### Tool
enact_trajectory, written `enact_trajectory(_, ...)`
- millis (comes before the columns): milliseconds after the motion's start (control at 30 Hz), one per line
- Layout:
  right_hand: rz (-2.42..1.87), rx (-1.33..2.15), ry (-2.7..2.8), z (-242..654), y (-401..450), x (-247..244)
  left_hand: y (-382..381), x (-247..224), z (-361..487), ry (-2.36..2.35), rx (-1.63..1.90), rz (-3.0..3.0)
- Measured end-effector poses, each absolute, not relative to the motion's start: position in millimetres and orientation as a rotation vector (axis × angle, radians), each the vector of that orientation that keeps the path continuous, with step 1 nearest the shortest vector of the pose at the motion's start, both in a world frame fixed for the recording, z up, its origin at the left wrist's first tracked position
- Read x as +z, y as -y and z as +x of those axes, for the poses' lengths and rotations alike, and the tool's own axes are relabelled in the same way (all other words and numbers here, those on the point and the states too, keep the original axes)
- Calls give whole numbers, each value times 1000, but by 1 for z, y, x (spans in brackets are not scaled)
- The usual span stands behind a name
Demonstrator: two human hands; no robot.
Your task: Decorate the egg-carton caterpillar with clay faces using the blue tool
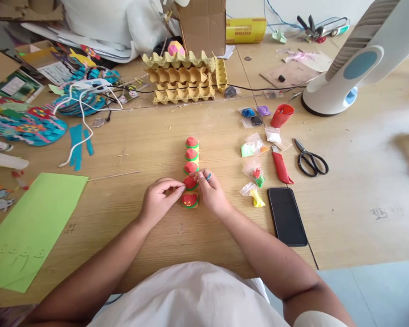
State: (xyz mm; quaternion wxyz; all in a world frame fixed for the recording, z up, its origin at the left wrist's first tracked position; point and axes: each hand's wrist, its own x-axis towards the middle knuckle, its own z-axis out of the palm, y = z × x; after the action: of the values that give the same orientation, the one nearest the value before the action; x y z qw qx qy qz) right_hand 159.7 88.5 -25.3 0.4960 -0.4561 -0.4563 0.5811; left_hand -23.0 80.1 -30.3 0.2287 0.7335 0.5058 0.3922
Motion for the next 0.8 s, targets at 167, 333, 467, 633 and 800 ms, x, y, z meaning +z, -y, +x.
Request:
enact_trajectory(167,-1114,1435,1073,158,-88,-25,-81,-32,-24,-1389,1079,2115)
enact_trajectory(333,-1104,1440,1057,158,-88,-26,-82,-36,-28,-1408,1098,2291)
enact_trajectory(467,-1116,1415,1085,159,-87,-24,-82,-39,-32,-1410,1082,2468)
enact_trajectory(633,-1143,1405,1104,159,-86,-22,-83,-40,-34,-1435,1063,2517)
enact_trajectory(800,-1147,1408,1097,159,-86,-22,-83,-39,-34,-1434,1078,2458)
